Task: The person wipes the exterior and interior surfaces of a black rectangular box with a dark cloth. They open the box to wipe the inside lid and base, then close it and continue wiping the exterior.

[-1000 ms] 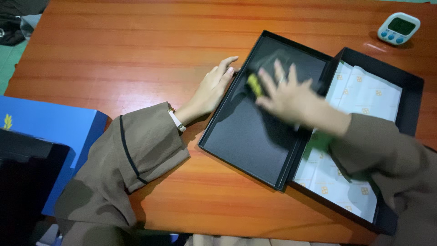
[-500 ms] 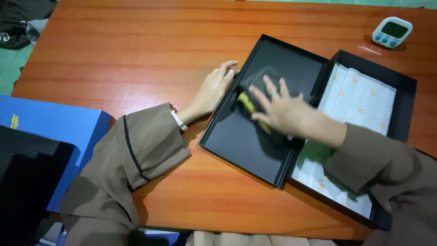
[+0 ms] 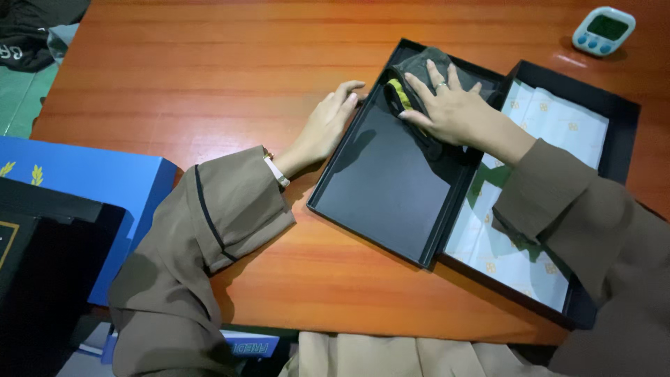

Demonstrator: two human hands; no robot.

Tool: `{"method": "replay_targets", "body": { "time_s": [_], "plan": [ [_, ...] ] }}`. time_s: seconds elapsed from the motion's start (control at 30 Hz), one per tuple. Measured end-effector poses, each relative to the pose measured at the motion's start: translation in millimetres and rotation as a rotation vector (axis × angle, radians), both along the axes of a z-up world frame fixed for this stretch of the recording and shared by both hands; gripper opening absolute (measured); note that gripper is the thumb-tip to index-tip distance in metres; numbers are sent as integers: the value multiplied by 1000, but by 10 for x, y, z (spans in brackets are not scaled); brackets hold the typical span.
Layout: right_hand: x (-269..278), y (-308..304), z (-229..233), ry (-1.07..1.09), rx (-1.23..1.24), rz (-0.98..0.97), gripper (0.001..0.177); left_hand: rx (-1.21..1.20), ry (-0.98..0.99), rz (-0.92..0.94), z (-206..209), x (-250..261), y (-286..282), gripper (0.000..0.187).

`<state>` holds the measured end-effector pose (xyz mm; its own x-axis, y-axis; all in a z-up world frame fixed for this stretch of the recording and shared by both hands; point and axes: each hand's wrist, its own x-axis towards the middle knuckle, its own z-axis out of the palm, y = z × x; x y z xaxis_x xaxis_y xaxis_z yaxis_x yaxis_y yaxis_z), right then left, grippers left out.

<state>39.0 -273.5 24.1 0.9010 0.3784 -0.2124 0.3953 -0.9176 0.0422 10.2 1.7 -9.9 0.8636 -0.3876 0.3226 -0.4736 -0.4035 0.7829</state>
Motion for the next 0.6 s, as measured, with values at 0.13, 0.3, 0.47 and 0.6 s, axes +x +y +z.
{"method": "replay_targets", "body": {
  "time_s": [0.13, 0.3, 0.47, 0.6],
  "plan": [
    [-299, 226, 161, 82, -84, 91, 101, 3, -13, 0, -8, 12, -5, 50],
    [-990, 576, 290, 122, -144, 395, 96, -18, 4, -18, -3, 28, 2, 51],
    [-1265, 712, 402, 169, -157, 516, 93, -77, 52, -18, 24, -32, -11, 53],
    [-961, 575, 288, 169, -130, 404, 93, -23, 5, -24, 22, 1, 6, 53]
  ]
}}
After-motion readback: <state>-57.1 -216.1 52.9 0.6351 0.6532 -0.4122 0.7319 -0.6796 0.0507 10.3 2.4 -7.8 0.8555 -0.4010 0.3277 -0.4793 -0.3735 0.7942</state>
